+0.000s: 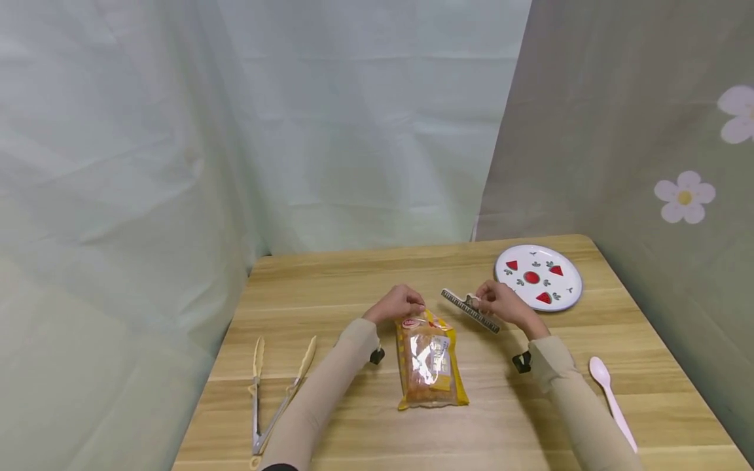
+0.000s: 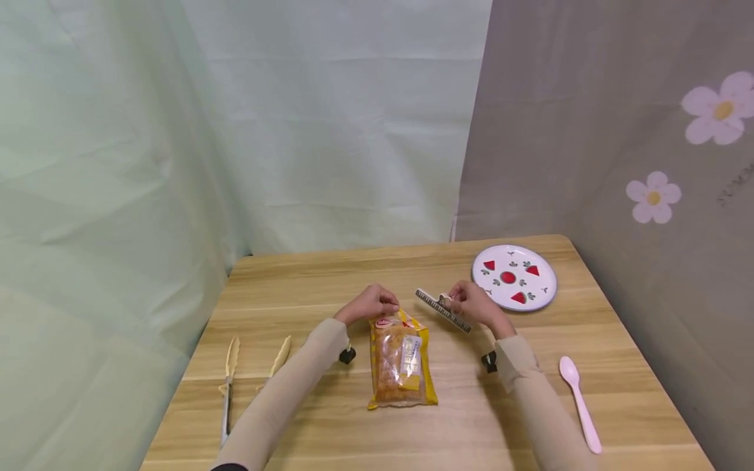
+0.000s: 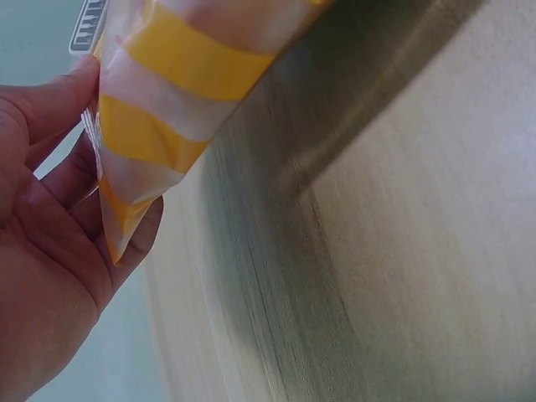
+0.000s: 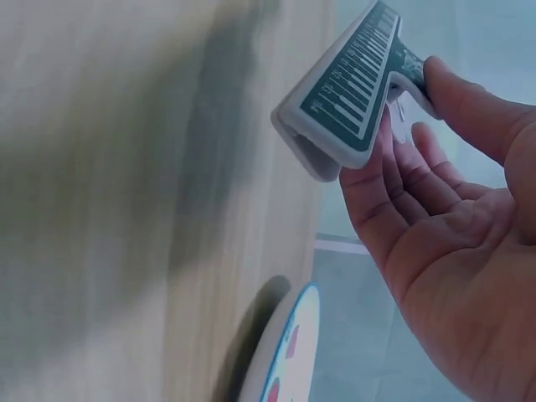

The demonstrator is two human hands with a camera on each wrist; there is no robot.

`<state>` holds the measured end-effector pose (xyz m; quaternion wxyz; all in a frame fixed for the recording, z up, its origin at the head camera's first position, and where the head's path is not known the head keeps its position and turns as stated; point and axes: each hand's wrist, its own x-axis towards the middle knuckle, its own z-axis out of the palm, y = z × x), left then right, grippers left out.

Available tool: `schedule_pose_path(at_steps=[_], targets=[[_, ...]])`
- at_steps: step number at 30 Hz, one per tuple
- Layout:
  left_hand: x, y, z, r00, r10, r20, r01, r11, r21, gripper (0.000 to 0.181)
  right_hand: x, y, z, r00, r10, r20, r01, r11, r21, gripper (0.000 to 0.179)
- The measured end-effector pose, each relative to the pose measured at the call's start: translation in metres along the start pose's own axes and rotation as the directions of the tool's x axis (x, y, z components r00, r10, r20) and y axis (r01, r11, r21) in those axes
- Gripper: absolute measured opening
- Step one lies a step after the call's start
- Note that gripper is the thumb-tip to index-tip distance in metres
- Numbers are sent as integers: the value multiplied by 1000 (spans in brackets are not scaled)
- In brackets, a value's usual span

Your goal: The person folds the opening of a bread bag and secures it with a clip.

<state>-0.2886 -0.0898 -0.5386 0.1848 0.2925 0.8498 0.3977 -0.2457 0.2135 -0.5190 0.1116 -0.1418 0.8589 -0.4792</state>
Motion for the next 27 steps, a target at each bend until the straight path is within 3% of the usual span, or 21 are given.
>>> schedule_pose_path(at_steps=[5,9,20,27], targets=[[0,1,-1,1000,-7,-2,7,1000,-25,14,-3,7,5,999,-20,24,21,999,-26,31],[1,0,-2,1000,-10,-7,10,1000,-26,14,-4,9,7,999,-43,30,44,998,-47,23],[2,-2,-1,1000,-24,0,24,1000,-9,13,-8,11,14,994,-84,72,83,996,19,12],[4,0,0,1000,-22,3,22,1000,-7,13,-9,15,19,998,-51,46,47,995,85,12]])
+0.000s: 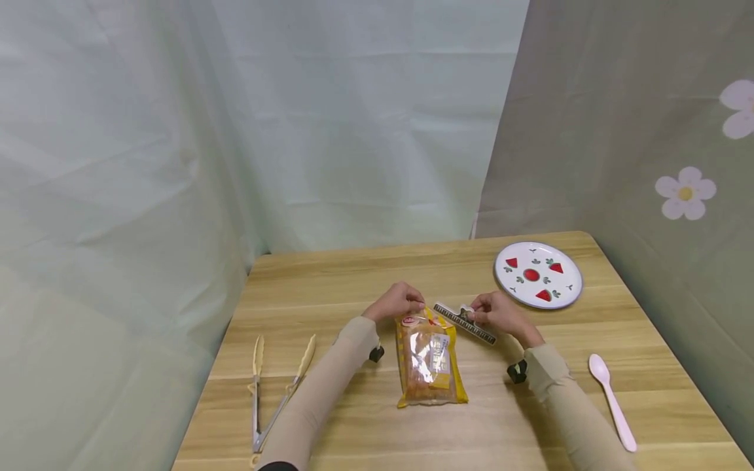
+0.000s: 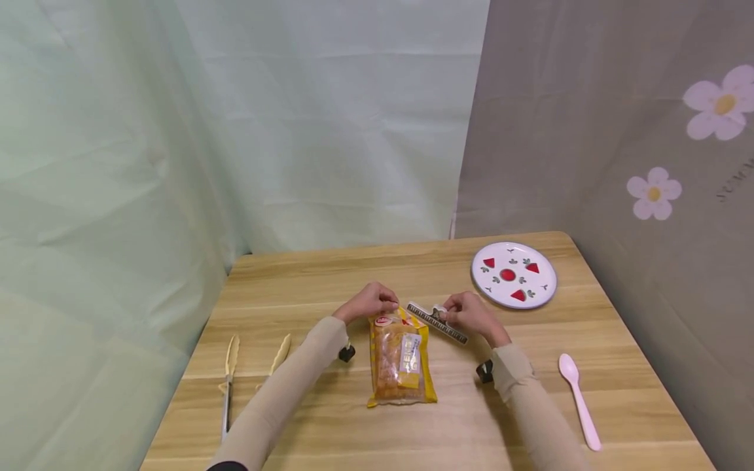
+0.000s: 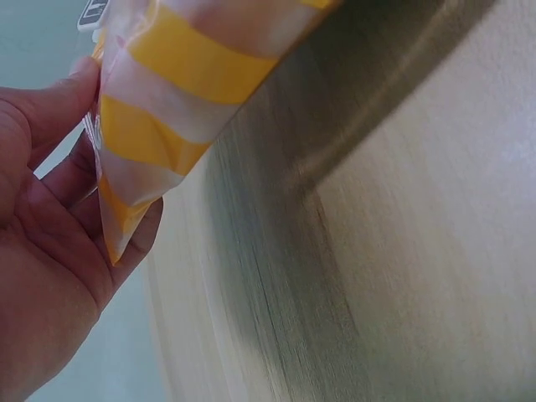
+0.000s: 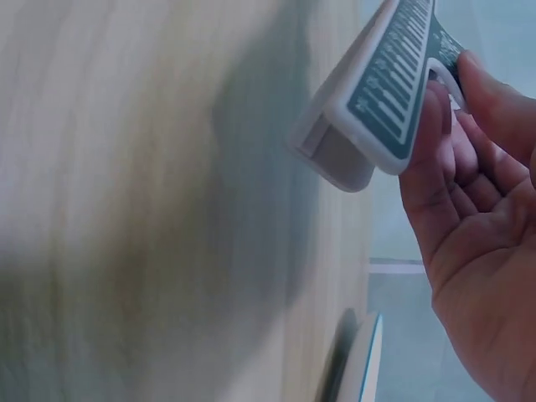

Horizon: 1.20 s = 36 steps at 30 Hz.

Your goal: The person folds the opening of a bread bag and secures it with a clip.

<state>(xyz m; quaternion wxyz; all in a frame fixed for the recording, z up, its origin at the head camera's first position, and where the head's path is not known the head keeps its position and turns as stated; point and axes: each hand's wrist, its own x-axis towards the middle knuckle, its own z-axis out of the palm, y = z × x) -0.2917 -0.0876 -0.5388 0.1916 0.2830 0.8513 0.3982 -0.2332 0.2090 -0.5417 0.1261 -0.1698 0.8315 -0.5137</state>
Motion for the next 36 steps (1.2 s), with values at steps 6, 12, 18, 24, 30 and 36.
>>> schedule_pose_path(at_steps=[6,12,18,24,30,36], targets=[[-2,2,0,1000,-1,4,1,1000,-5,14,-1,-3,9,1000,-6,-13,7,998,64,10],[-3,6,-2,1000,13,-1,-13,1000,2,12,5,-1,15,1000,-21,-23,22,999,40,9],[-2,9,-2,1000,2,-14,-2,1000,-18,12,9,-2,19,1000,-14,-9,15,998,65,8],[-2,8,-2,1000,-6,-25,6,1000,-9,12,2,-25,20,1000,-18,6,17,998,57,9],[-2,7,-2,999,-9,-44,8,1000,-24,10,-7,-47,18,1000,-10,13,9,1000,29,12],[-2,7,-3,999,-26,-45,23,997,-69,7,-7,-46,17,999,-23,31,22,999,27,15]])
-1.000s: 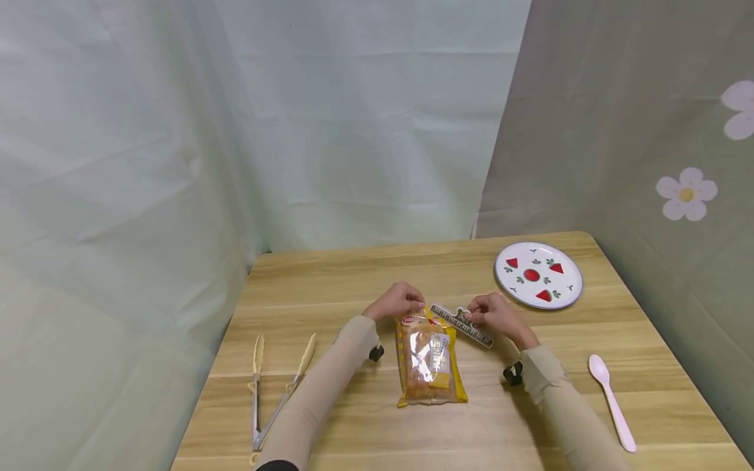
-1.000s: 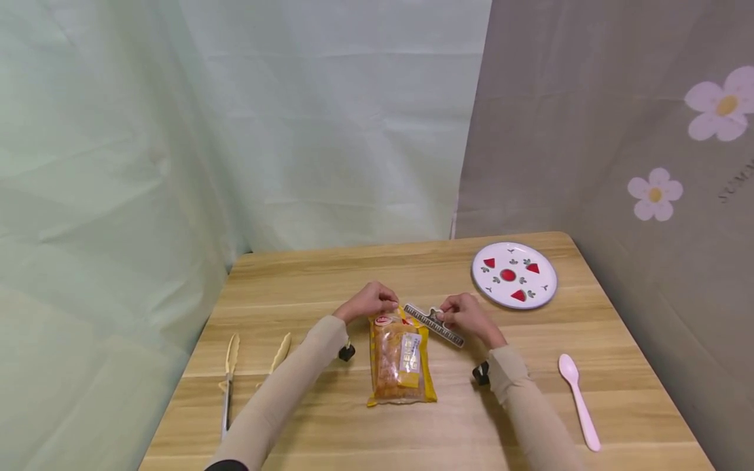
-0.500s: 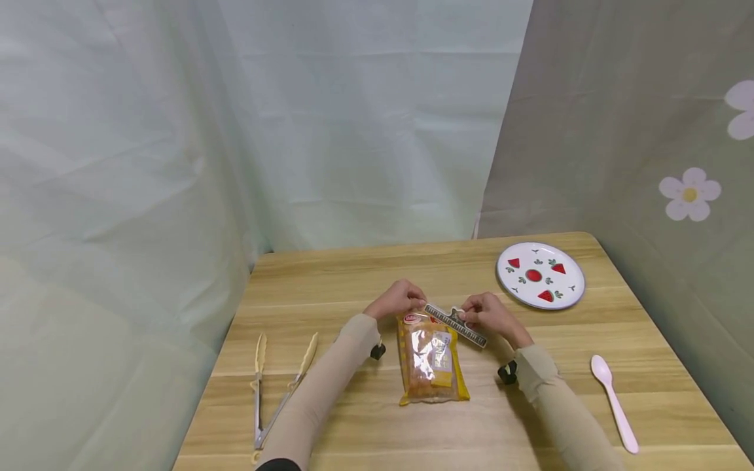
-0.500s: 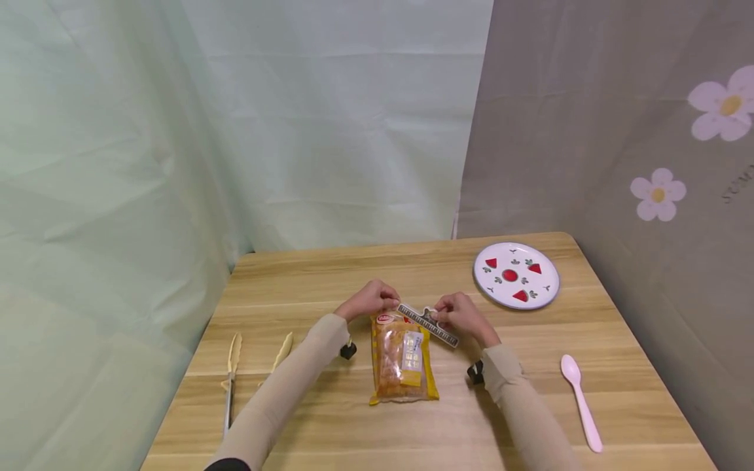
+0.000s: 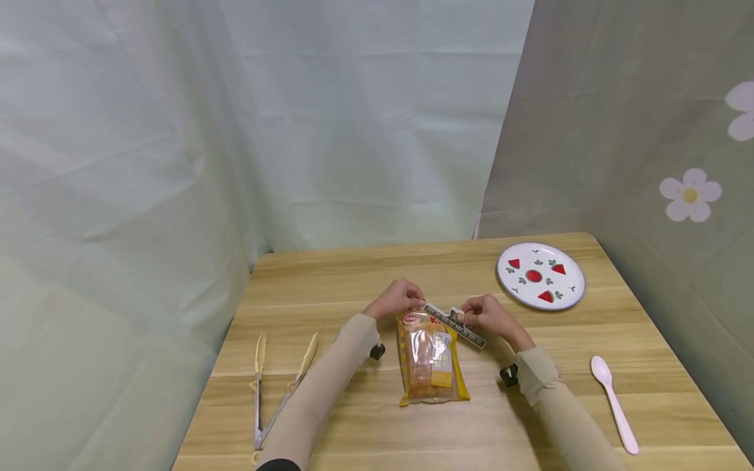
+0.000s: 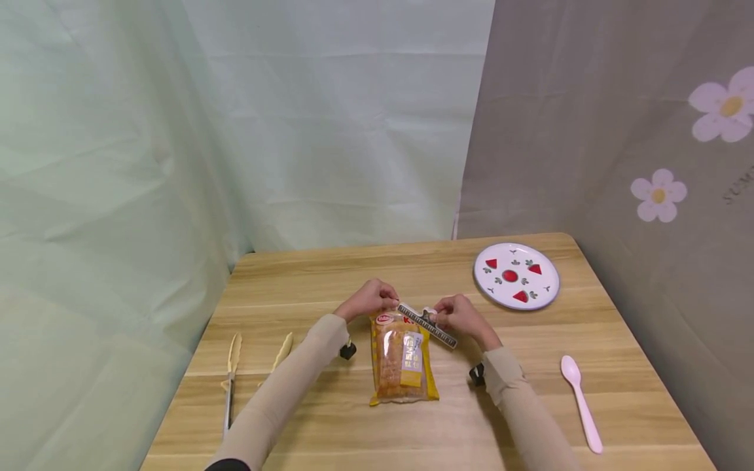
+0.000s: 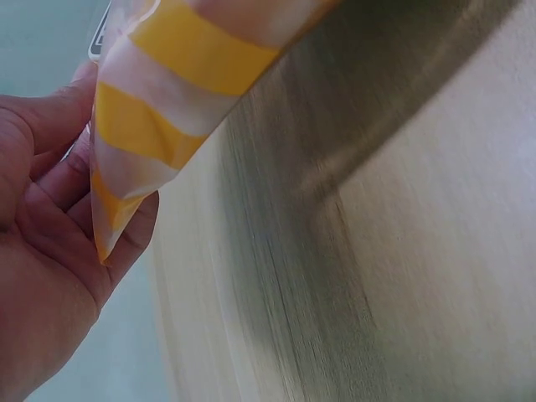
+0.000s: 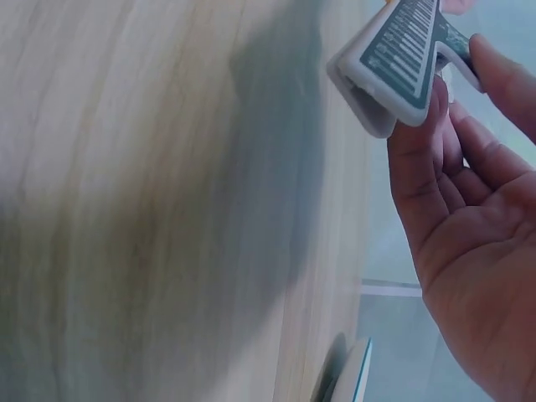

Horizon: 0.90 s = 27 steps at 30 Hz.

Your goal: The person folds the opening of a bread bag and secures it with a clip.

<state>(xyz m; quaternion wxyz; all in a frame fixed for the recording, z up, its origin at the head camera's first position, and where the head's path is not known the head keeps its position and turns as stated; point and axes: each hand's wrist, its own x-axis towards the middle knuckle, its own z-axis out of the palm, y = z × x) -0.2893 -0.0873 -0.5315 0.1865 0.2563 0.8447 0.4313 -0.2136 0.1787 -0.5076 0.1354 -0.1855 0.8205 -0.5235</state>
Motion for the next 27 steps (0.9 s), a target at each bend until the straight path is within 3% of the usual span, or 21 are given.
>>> schedule_pose_path(at_steps=[9,18,22,27], targets=[[0,-2,1,1000,-12,4,12,1000,-15,9,2,7,0,1000,14,24,-14,1000,1,15],[-5,-5,-3,1000,6,13,-6,1000,-21,8,12,41,6,1000,-7,-2,7,1000,-27,15],[-9,-12,-6,1000,17,5,-17,1000,-9,9,10,44,6,1000,-12,-12,12,1000,-10,15],[-12,-24,-8,1000,10,-1,-10,998,-58,12,9,44,6,1000,-14,-15,14,1000,-4,14]])
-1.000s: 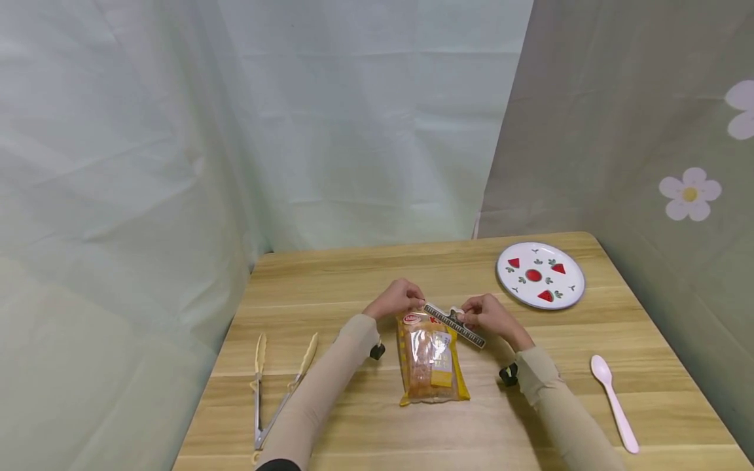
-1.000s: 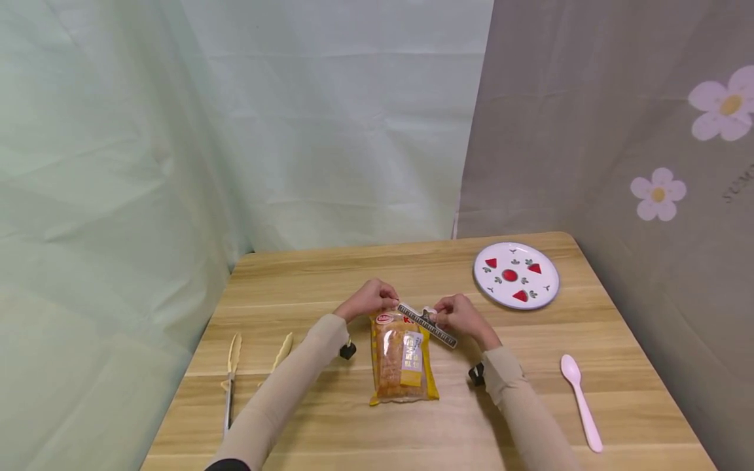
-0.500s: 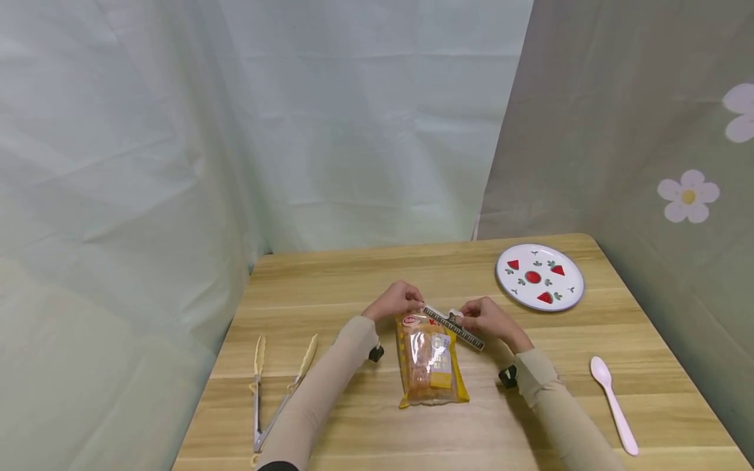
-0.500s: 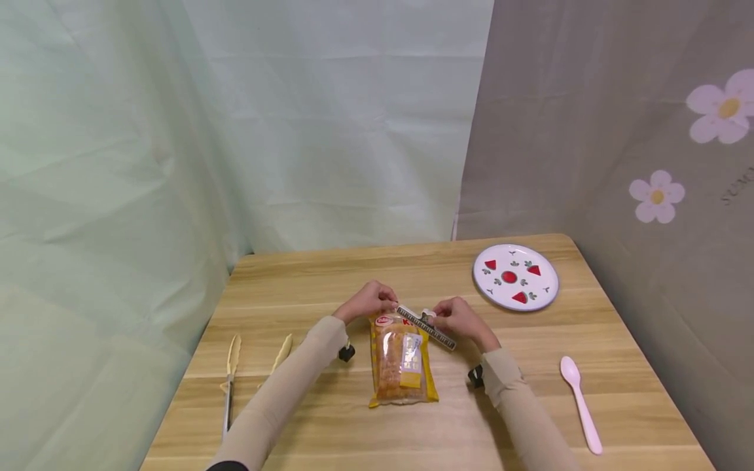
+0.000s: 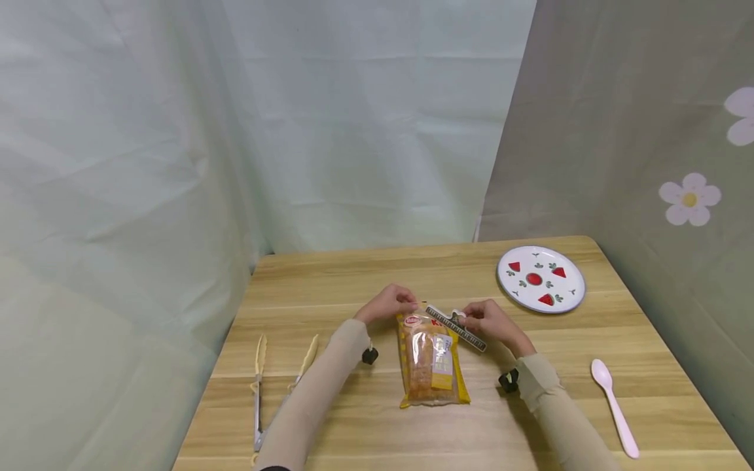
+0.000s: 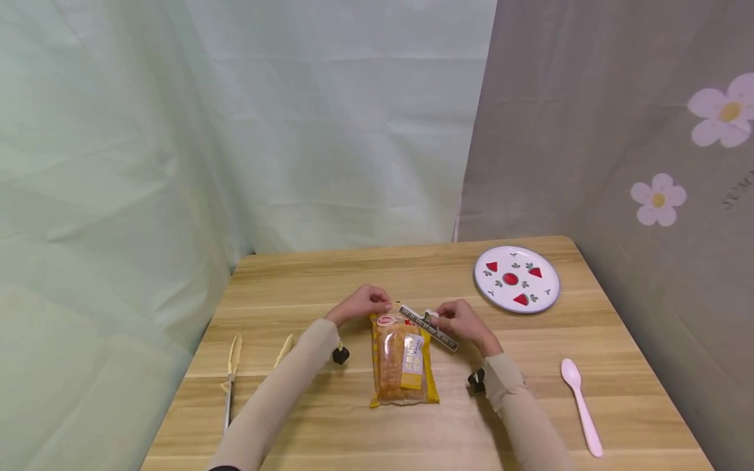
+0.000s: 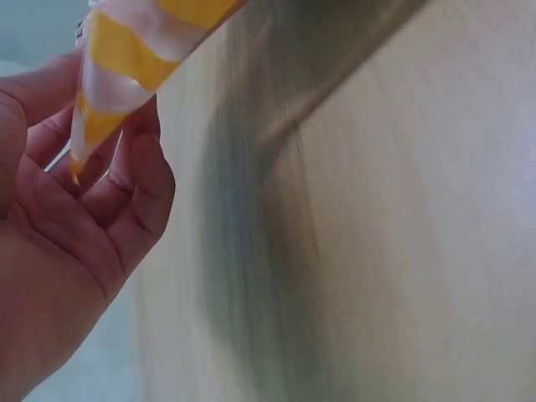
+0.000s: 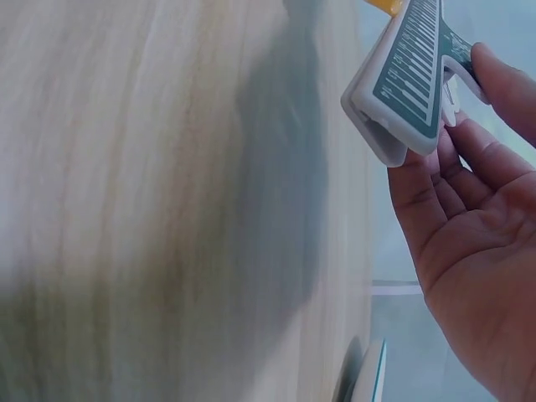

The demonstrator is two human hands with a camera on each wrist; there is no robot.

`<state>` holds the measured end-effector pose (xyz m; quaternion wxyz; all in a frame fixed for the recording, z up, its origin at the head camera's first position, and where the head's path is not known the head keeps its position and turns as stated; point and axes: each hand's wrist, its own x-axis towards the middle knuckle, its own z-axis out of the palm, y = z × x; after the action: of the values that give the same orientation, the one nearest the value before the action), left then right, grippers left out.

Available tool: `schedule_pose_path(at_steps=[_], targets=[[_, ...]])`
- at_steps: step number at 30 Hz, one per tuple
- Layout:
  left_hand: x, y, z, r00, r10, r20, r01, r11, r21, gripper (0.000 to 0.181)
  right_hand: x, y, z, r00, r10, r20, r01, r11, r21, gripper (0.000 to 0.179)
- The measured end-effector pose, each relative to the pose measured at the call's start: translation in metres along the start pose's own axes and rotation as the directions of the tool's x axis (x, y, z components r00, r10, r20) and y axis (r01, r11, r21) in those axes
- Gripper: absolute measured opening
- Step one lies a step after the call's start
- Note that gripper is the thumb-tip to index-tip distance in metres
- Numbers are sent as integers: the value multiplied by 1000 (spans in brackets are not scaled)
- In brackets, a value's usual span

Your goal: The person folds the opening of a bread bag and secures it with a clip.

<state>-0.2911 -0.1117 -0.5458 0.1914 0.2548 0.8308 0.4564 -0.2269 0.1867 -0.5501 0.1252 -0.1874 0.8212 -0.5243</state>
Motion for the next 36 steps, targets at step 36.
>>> schedule_pose_path(at_steps=[36], targets=[[-16,-10,15,971,-177,-159,114,932,-343,24,-12,-31,-1,999,-25,-42,24,999,-29,16]])
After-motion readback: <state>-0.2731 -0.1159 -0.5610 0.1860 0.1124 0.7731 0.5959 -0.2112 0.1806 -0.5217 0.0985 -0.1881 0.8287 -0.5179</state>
